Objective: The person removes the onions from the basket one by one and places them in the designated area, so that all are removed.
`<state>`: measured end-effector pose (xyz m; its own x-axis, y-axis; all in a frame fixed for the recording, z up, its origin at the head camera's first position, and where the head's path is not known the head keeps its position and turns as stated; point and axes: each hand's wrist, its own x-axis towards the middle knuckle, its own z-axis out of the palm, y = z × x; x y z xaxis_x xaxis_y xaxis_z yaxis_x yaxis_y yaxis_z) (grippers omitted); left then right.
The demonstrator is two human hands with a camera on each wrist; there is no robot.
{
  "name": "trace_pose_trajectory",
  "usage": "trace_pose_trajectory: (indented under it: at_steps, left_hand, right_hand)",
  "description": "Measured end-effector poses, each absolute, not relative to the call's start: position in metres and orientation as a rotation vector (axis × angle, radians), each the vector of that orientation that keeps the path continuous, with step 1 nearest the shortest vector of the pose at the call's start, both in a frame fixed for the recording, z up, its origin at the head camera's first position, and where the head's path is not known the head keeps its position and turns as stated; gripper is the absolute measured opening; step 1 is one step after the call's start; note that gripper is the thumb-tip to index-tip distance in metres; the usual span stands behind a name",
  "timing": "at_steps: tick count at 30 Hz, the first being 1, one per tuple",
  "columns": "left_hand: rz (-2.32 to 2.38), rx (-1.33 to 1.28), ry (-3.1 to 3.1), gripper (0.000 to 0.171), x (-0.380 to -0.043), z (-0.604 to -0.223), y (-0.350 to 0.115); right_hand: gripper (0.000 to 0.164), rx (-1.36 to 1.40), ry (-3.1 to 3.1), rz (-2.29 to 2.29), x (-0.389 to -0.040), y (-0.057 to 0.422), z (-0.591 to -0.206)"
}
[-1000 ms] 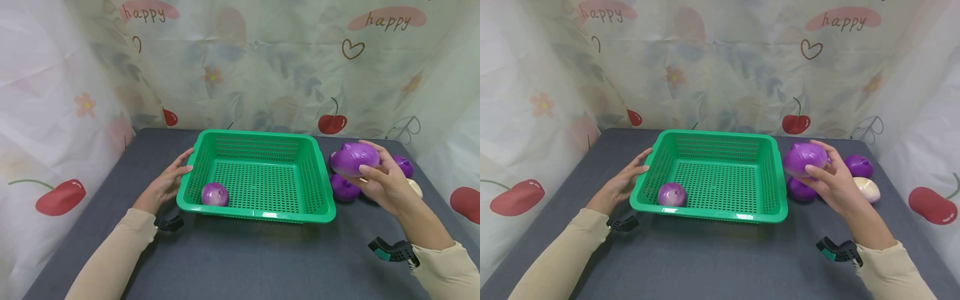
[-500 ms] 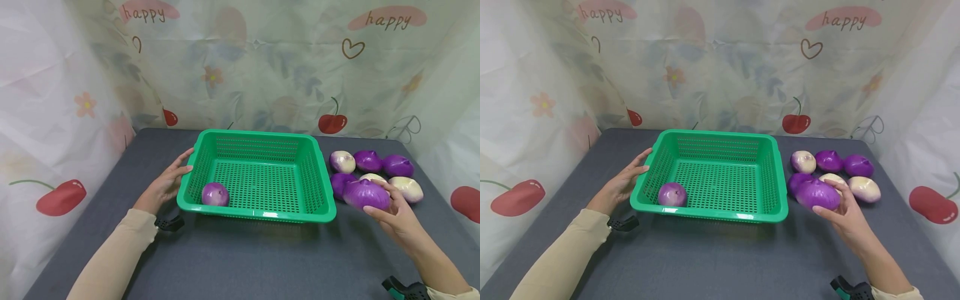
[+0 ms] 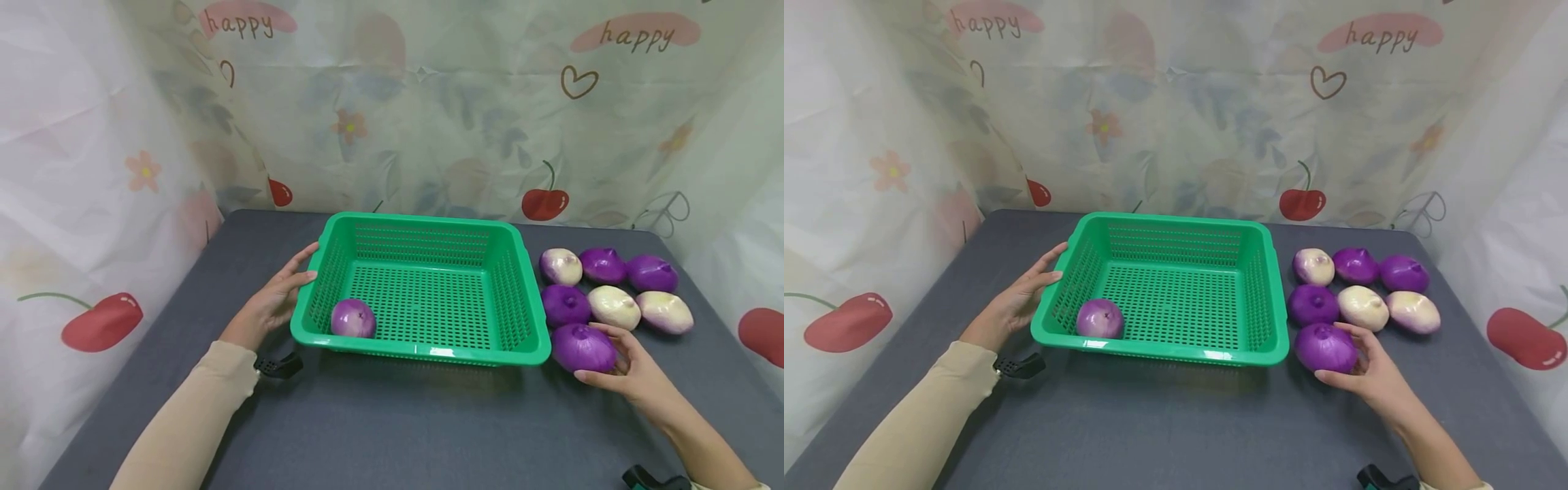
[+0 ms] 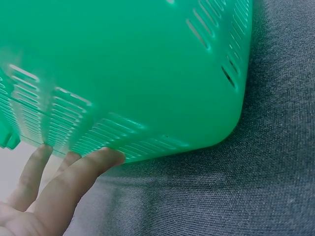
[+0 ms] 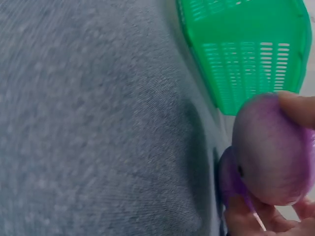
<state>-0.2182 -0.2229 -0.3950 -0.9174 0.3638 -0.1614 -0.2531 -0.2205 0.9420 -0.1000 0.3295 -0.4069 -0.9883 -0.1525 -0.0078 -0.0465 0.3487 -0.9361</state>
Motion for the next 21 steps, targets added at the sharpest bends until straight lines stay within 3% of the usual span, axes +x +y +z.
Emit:
trace_pose_trajectory:
  at_steps: [7, 21]
  left_hand:
    - [2.198, 0.141, 1.631, 0.060, -0.2183, -0.3948, -0.2232]
    - [2.204, 0.137, 1.618, 0.060, -0.2171, -0.3941, -0.2234]
  right_hand:
    - [0.078, -0.177, 2.665, -1.469, -0.1016, 0.3284, -0.4125]
    - [0.079, -0.165, 2.682, -1.436, -0.1055, 0.3281, -0.4125]
